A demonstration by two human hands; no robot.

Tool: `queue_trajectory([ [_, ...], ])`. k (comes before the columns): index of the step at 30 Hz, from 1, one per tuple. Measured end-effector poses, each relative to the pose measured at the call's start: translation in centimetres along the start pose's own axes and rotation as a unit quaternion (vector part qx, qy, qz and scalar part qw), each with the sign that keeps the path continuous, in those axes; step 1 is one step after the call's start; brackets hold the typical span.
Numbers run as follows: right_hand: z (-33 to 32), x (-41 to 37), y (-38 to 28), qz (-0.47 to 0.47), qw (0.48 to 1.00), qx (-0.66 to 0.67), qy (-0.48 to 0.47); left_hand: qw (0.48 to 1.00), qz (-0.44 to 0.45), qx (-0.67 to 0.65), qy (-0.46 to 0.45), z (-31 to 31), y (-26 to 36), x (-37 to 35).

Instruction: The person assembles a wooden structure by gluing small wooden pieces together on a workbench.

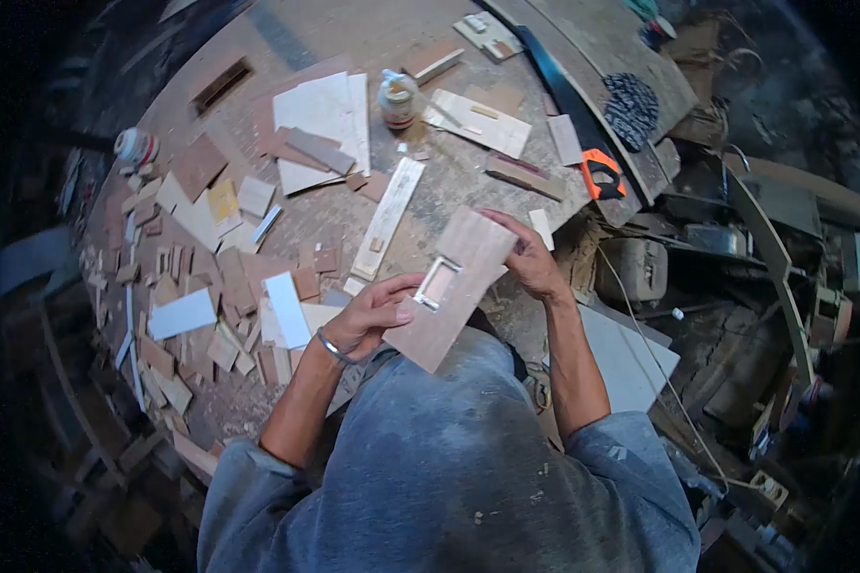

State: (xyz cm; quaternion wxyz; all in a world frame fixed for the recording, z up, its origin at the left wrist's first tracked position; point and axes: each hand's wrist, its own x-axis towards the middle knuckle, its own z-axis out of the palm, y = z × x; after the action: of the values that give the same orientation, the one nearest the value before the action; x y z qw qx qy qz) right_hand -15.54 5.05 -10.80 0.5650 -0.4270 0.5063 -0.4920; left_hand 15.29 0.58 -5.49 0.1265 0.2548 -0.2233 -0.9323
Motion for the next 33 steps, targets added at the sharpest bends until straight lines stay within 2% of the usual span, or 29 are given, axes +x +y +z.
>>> queue_trajectory([
  [2,-3.6,0.0,1.7,0.072,0.996,-0.041,0.042,0.999,0.023,0.025,0.024,-0.4,-0.2,0.2],
  [3,-5.8,0.3,3.2,0.132,0.976,-0.103,0.142,0.998,0.029,0.038,0.041,-0.6,-0.1,0.2],
  [4,-9.2,0.8,7.0,0.188,0.937,-0.158,0.25,0.997,0.037,0.044,0.054,-0.5,0.0,0.4],
  [5,-12.0,0.5,10.2,0.198,0.885,-0.327,0.267,0.995,0.045,0.051,0.069,-0.5,0.1,0.4],
  [6,-12.7,0.5,10.6,0.202,0.806,-0.484,0.275,0.993,0.053,0.059,0.085,-0.6,0.2,0.5],
  [9,-12.5,0.4,12.3,0.177,0.758,-0.566,0.271,0.989,0.074,0.063,0.114,-1.2,0.1,1.1],
  [12,-11.8,0.4,13.0,0.193,0.787,-0.518,0.272,0.983,0.085,0.069,0.146,-1.4,-0.2,1.6],
  [16,-11.7,-0.1,13.5,0.227,0.752,-0.579,0.219,0.978,0.094,0.075,0.168,-1.3,-0.6,2.6],
  [17,-12.0,-0.4,13.4,0.202,0.754,-0.583,0.226,0.975,0.085,0.105,0.175,-1.8,-0.9,3.0],
  [19,-13.4,-1.0,12.5,0.077,0.858,-0.412,0.296,0.972,0.083,0.122,0.184,-1.4,-0.9,3.6],
  [20,-14.3,-1.2,11.9,0.014,0.891,-0.318,0.324,0.971,0.082,0.129,0.187,-1.2,-0.9,4.0],
  [22,-15.6,-1.0,8.0,0.06,0.912,-0.165,0.37,0.973,0.075,0.113,0.187,-1.1,-1.0,4.7],
  [23,-15.9,-0.5,5.5,-0.002,0.917,-0.15,0.369,0.974,0.071,0.105,0.185,-1.2,-1.0,5.1],
  [24,-15.3,-0.1,1.5,0.038,0.934,-0.083,0.345,0.977,0.062,0.108,0.172,-1.1,-0.8,5.3],
  [26,-13.7,0.8,-4.8,0.022,0.973,0.031,0.227,0.981,0.046,0.115,0.146,-1.0,-0.2,5.5],
  [29,-7.7,2.8,-12.2,0.003,0.978,0.133,0.161,0.985,0.018,0.163,0.062,-1.7,1.3,5.7],
  [32,-4.5,4.1,-14.9,-0.003,0.99,0.137,0.005,0.981,-0.02,0.188,-0.032,-2.3,2.7,5.3],
  [33,-3.9,4.6,-14.7,0.001,0.999,0.053,0.012,0.97,-0.043,0.233,-0.053,-2.8,3.2,5.3],
])
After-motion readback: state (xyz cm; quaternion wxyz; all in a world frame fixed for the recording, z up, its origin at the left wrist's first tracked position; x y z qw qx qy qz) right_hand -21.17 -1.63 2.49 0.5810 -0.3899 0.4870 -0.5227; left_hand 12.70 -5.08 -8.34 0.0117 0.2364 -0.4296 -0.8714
